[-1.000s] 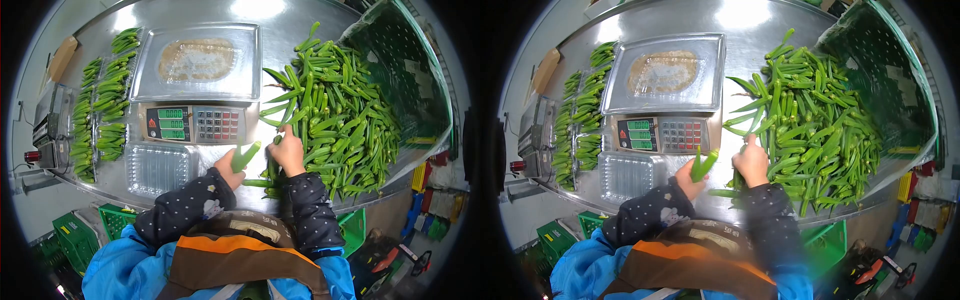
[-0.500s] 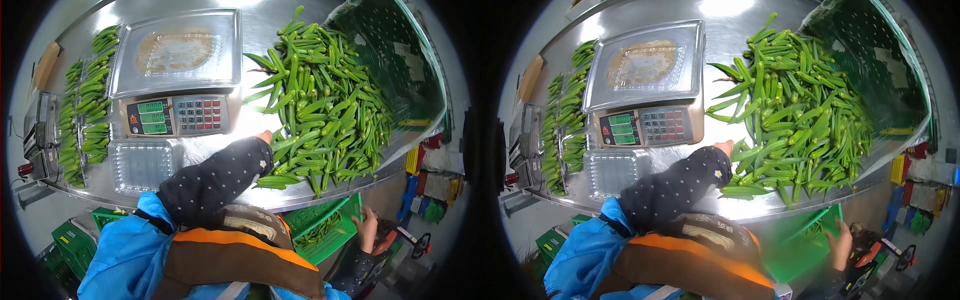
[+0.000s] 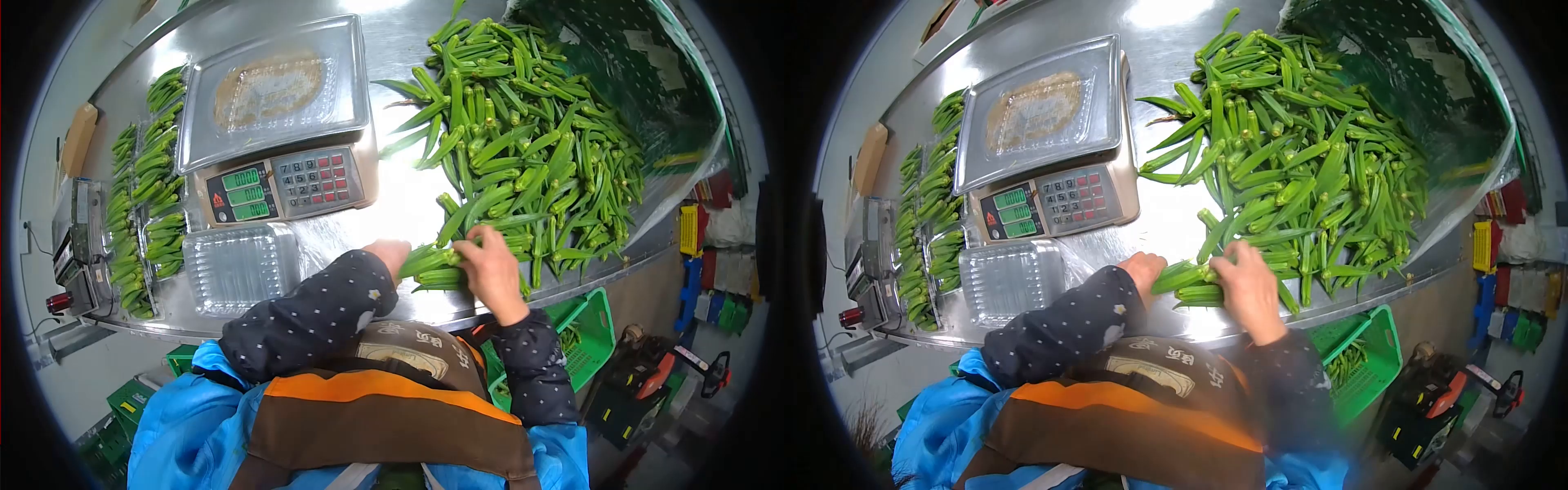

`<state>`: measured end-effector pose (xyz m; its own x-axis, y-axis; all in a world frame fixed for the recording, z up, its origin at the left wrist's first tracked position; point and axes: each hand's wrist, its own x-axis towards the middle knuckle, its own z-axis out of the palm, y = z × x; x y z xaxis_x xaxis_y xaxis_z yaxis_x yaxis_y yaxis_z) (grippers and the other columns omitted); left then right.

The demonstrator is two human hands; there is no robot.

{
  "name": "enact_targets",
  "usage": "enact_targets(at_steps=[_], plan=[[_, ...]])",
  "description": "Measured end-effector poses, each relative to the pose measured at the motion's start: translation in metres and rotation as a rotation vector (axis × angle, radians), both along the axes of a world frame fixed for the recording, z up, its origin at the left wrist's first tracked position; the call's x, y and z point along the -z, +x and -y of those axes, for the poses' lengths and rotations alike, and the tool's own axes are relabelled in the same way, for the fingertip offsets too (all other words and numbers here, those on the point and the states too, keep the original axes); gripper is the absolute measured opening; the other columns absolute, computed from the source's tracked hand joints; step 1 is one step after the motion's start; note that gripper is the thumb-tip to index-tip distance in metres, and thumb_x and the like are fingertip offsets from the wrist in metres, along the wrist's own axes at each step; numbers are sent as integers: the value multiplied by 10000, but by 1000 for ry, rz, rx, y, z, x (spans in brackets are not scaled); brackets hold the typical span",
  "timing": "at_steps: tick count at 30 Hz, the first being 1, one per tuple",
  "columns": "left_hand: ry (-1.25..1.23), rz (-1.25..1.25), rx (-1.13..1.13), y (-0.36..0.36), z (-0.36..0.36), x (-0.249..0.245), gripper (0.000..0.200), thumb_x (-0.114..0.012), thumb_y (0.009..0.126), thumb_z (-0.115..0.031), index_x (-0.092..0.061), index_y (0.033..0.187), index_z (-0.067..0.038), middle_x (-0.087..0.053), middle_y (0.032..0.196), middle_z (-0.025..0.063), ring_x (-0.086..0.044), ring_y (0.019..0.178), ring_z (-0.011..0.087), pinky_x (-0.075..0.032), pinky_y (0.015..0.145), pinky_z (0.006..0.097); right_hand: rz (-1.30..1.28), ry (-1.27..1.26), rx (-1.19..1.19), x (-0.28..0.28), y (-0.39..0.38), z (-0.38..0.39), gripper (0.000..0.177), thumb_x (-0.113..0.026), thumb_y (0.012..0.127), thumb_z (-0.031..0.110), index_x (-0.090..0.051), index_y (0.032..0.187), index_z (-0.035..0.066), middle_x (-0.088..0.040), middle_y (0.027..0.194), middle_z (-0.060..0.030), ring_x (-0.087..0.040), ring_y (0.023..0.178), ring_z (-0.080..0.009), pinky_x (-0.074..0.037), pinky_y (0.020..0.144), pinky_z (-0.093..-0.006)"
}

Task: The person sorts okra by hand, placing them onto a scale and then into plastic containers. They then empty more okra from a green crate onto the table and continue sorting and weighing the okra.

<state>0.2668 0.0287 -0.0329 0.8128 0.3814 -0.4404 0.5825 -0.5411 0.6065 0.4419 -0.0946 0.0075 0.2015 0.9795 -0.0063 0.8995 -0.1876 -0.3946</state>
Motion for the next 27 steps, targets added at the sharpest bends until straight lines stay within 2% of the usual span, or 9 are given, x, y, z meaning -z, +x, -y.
enact_targets(at_steps=[4, 6, 8, 12, 13, 15, 17, 19, 27], plan=[[40, -172, 19, 3, -2, -11, 315, -630, 713, -59, -540, 1015, -50, -618, 910, 153, -593, 898, 356, -488, 802, 392, -859, 354, 445, -22, 32, 32, 265, -592, 783, -40, -580, 1036, 35, -583, 1134, -76, -555, 862, -112, -439, 721, -225], [29, -224, -30, 1, -7, -22, 330, -644, 702, -70, -546, 1016, -44, -628, 907, 152, -610, 877, 357, -496, 788, 387, -1156, 584, 684, -26, 51, 61, 239, -529, 901, 61, -509, 1138, 39, -593, 1111, -89, -546, 867, -122, -433, 703, -236], [-103, 66, -140, -14, -18, -35, 363, -684, 658, -108, -577, 999, -38, -650, 864, 145, -640, 791, 317, -509, 742, 367, -1378, 686, 749, -30, 54, 80, 258, -511, 924, 121, -474, 1168, 46, -594, 1067, -101, -530, 889, -127, -415, 757, -251], [-692, 32, -242, -18, -33, -28, 368, -677, 641, -187, -609, 988, -85, -653, 828, 163, -637, 818, 331, -504, 735, 387, -1782, 715, 826, -5, 56, 95, 221, -556, 887, 104, -483, 1095, 82, -570, 889, -42, -515, 801, -106, -412, 720, -236], [-483, 92, -169, -4, -26, -35, 354, -679, 640, -158, -608, 972, -57, -651, 821, 147, -639, 787, 300, -505, 724, 363, -1780, 716, 828, 3, 55, 98, 221, -556, 887, 104, -483, 1095, 82, -570, 889, -42, -515, 801, -106, -412, 720, -236], [-136, 221, 1, 14, -9, -37, 322, -683, 658, -116, -595, 958, -35, -640, 845, 138, -633, 809, 301, -504, 729, 357, -1230, 402, 869, 17, 48, 98, 222, -604, 849, 80, -511, 1049, 105, -473, 698, 24, -468, 616, -96, -414, 603, -224], [62, 37, 163, 37, 7, -45, 270, -648, 686, -103, -587, 943, -48, -623, 889, 132, -610, 870, 322, -500, 748, 370, -629, 339, 718, 12, 32, 80, 123, -650, 779, 6, -587, 869, 60, -520, 709, 7, -497, 646, -77, -396, 593, -221], [155, 115, 257, 38, 12, -23, 243, -631, 689, -109, -585, 922, -59, -617, 895, 116, -605, 886, 303, -490, 758, 372, -278, 367, 590, 11, 32, 77, 123, -673, 748, 24, -606, 851, 23, -579, 764, -82, -552, 665, -214, -424, 619, -282], [333, 34, 378, 41, 27, 0, 252, -601, 660, -96, -558, 907, -72, -619, 869, 81, -607, 885, 246, -457, 782, 370, -130, 340, 545, 28, 14, 27, 280, -718, 745, 171, -608, 943, 6, -622, 859, -149, -606, 776, -337, -474, 674, -373]])
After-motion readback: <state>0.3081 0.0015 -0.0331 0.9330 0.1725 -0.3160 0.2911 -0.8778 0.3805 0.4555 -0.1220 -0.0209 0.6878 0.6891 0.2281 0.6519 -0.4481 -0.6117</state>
